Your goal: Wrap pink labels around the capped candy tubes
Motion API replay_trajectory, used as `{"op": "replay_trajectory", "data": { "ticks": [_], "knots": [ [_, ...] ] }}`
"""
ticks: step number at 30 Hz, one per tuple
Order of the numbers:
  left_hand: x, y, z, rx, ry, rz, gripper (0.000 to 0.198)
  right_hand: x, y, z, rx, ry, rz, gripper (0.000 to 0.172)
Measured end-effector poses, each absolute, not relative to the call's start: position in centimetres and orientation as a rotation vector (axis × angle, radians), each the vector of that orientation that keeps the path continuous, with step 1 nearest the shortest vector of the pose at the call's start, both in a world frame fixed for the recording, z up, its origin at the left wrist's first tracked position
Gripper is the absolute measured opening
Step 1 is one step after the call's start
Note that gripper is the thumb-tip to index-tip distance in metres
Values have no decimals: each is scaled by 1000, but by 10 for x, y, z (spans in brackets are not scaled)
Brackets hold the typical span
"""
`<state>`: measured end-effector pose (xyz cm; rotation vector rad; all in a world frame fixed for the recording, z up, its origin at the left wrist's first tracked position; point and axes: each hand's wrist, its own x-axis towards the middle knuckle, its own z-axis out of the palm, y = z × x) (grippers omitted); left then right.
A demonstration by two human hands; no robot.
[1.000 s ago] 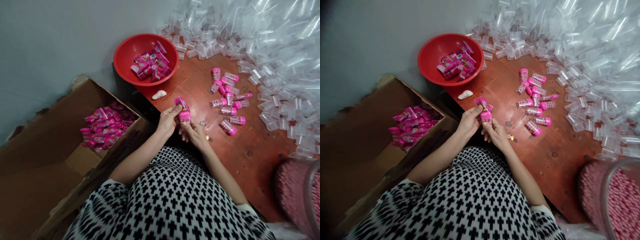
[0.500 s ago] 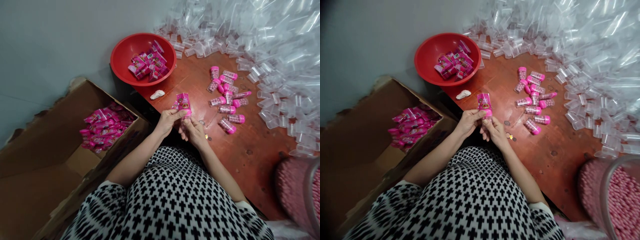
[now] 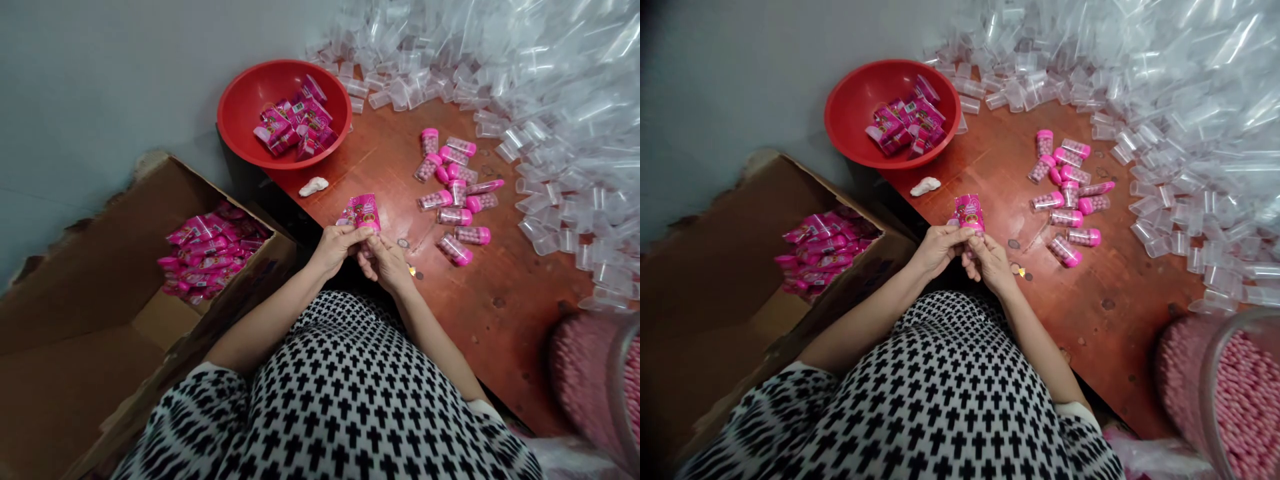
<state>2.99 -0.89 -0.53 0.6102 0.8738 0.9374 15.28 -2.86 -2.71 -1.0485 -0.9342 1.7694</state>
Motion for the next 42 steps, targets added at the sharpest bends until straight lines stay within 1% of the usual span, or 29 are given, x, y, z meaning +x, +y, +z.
{"op": "replay_trajectory", "data": {
  "ticks": [3, 6, 10, 14, 17, 19, 20, 22, 23, 24, 26, 30, 33, 36, 42],
  "knots": [
    [24, -7, -8, 567, 914, 1018, 33, 154, -33, -26, -1036, -908, 1762, 45],
    [20, -5, -9, 473, 980, 1127, 31, 158, -39, -25, -1030, -883, 1661, 42],
    [26, -12, -10, 447, 924, 1060, 32, 160, -38, -26, -1047, -831, 1551, 36],
    [30, -23, -7, 495, 857, 1026, 30, 153, -28, -25, -1063, -795, 1539, 38],
    [15, -31, 0, 492, 894, 1145, 28, 147, -23, -21, -1062, -817, 1586, 40],
    [-6, -36, 4, 464, 949, 1358, 33, 146, -22, -18, -1060, -846, 1606, 39],
    [-19, -37, 6, 452, 984, 1486, 38, 146, -22, -17, -1064, -859, 1601, 39],
    [-41, -38, 4, 450, 1089, 1706, 57, 149, -22, -16, -1089, -874, 1567, 36],
    [-48, -37, 1, 474, 1152, 1755, 63, 151, -22, -16, -1106, -877, 1548, 35],
    [-52, -34, -5, 527, 1226, 1758, 66, 152, -22, -16, -1122, -879, 1535, 35],
    [-49, -25, -19, 773, 1391, 1651, 61, 155, -23, -17, -1151, -883, 1522, 34],
    [-16, 2, -47, 1659, 1622, 1193, 48, 157, -24, -18, -1188, -919, 1506, 32],
    [2, 16, -59, 1968, 1725, 979, 33, 160, -25, -17, -1218, -964, 1477, 31],
    [8, 22, -65, 2010, 1790, 993, 24, 166, -22, -15, -1248, -1023, 1442, 31],
    [9, 23, -71, 1969, 1734, 1172, 18, 165, -3, -22, -1290, -1123, 1333, 32]
  ]
}}
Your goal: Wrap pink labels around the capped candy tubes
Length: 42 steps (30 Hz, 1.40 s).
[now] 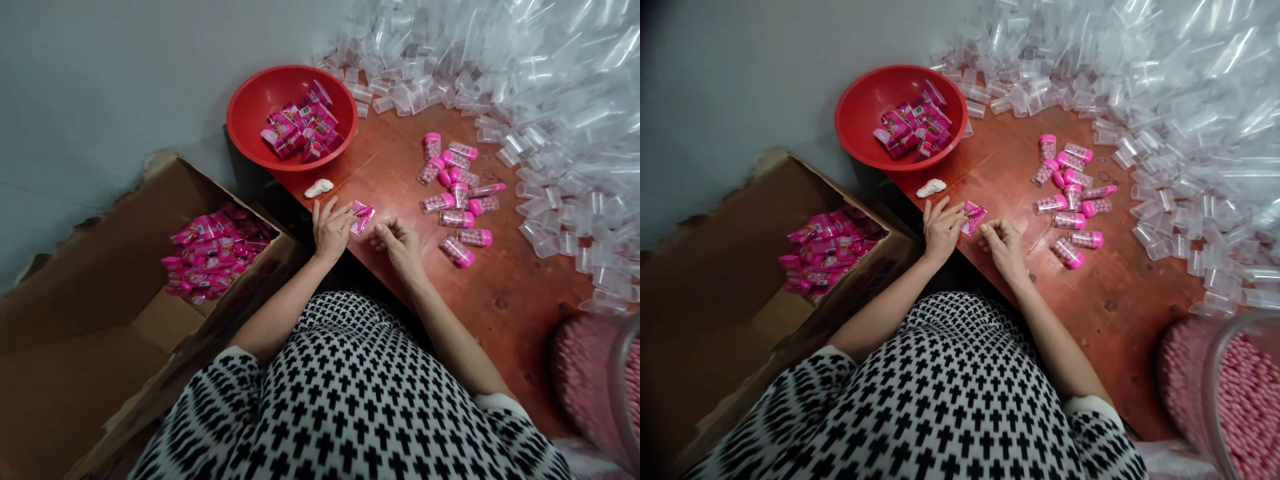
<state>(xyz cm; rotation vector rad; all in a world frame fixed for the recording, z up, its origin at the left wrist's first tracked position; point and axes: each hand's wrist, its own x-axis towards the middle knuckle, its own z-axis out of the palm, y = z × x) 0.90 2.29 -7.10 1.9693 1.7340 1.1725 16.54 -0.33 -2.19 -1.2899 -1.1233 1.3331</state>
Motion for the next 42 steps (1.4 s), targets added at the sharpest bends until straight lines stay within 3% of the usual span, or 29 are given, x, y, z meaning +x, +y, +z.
{"op": "replay_trajectory", "data": {
  "ticks": [5, 8, 11, 16, 19, 23, 27, 32, 36, 42],
  "knots": [
    [13, 9, -54, 1790, 1523, 1329, 18, 153, 17, -29, -1192, -1040, 1269, 44],
    [12, 0, -36, 1438, 1389, 1381, 27, 150, 24, -25, -1131, -974, 1325, 42],
    [6, -4, -24, 1058, 1281, 1233, 37, 152, 26, -21, -1116, -986, 1425, 46],
    [4, -2, -23, 817, 1109, 950, 35, 162, 23, -23, -1187, -1194, 1466, 49],
    [10, -4, -23, 714, 1148, 984, 34, 180, 25, -15, -1457, -1452, 1174, 40],
    [20, -8, -20, 559, 1181, 1014, 33, 213, 46, 10, -2086, -1519, 425, 45],
    [24, -11, -18, 445, 1178, 1030, 29, 234, 75, 19, -2486, -1501, 194, 53],
    [21, -10, -16, 306, 1122, 1062, 23, 241, 82, 12, -2391, -1869, 235, 41],
    [20, -5, -17, 137, 1096, 1124, 21, 240, 62, 5, -2189, -1922, 377, 45],
    [24, 0, -18, -46, 995, 1206, 22, 197, -14, -6, -1479, -1318, 1201, 46]
  ]
}}
